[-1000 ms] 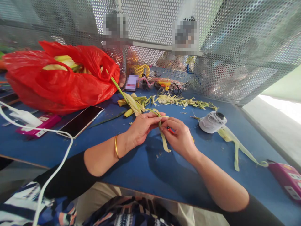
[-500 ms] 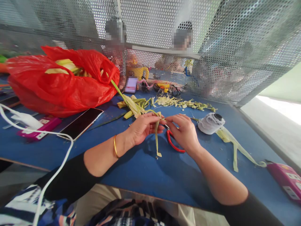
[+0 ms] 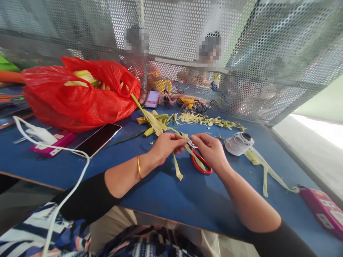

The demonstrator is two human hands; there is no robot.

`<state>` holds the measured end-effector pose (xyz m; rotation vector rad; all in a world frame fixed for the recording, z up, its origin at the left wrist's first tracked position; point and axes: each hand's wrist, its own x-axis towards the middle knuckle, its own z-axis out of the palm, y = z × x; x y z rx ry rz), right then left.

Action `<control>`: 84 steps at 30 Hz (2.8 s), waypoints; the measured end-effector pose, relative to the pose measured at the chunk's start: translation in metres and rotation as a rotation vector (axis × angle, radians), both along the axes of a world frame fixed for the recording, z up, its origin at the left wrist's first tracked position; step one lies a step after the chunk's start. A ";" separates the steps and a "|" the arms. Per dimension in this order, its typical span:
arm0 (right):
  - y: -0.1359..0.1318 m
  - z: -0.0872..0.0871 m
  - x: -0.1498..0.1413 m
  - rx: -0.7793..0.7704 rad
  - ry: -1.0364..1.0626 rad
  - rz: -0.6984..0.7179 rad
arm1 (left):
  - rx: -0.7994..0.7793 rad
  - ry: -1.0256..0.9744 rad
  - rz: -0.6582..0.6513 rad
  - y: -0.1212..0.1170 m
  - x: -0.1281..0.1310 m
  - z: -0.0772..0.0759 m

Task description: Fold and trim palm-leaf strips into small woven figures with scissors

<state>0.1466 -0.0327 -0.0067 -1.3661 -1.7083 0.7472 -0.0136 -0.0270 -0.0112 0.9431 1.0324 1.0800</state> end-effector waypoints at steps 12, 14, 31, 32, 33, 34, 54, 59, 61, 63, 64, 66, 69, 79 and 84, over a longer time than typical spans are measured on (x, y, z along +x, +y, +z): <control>-0.002 -0.009 -0.014 -0.245 0.655 -0.109 | -0.061 0.092 -0.188 -0.005 0.001 -0.001; 0.001 -0.012 -0.013 -0.224 0.629 -0.142 | -0.084 0.082 -0.208 -0.004 0.001 -0.002; -0.001 0.008 0.009 0.262 -0.330 0.024 | -0.086 -0.158 -0.125 0.001 -0.005 0.001; -0.001 0.007 0.009 0.251 -0.363 0.049 | -0.080 -0.145 -0.107 0.001 -0.005 0.000; -0.001 0.006 0.009 0.257 -0.386 0.071 | -0.078 -0.130 -0.090 0.001 -0.004 0.000; -0.001 0.006 0.009 0.273 -0.406 0.095 | -0.076 -0.115 -0.074 0.001 -0.003 -0.001; -0.004 -0.006 -0.009 -0.207 0.414 0.076 | 0.002 0.116 -0.346 -0.011 0.003 -0.009; 0.001 -0.012 -0.009 -0.087 0.304 -0.015 | -0.040 0.084 -0.375 -0.013 0.004 -0.010; 0.002 -0.011 -0.007 0.040 0.172 -0.076 | -0.073 0.035 -0.360 -0.013 0.004 -0.009; -0.002 -0.005 -0.006 0.240 0.014 -0.152 | -0.100 -0.052 -0.293 -0.012 0.003 -0.007; -0.005 -0.002 -0.005 0.341 -0.060 -0.182 | -0.101 -0.104 -0.243 -0.010 0.003 -0.006; -0.012 0.002 -0.006 0.453 -0.182 -0.190 | -0.076 -0.201 -0.133 -0.007 0.002 -0.003; -0.019 -0.001 -0.012 0.346 -0.230 -0.092 | -0.009 -0.272 -0.020 -0.003 0.002 -0.003; -0.017 -0.017 -0.023 0.115 -0.010 0.083 | 0.078 -0.195 0.012 -0.004 0.004 -0.010; -0.017 -0.015 -0.022 0.149 0.012 0.152 | 0.074 -0.211 0.025 -0.003 0.003 -0.010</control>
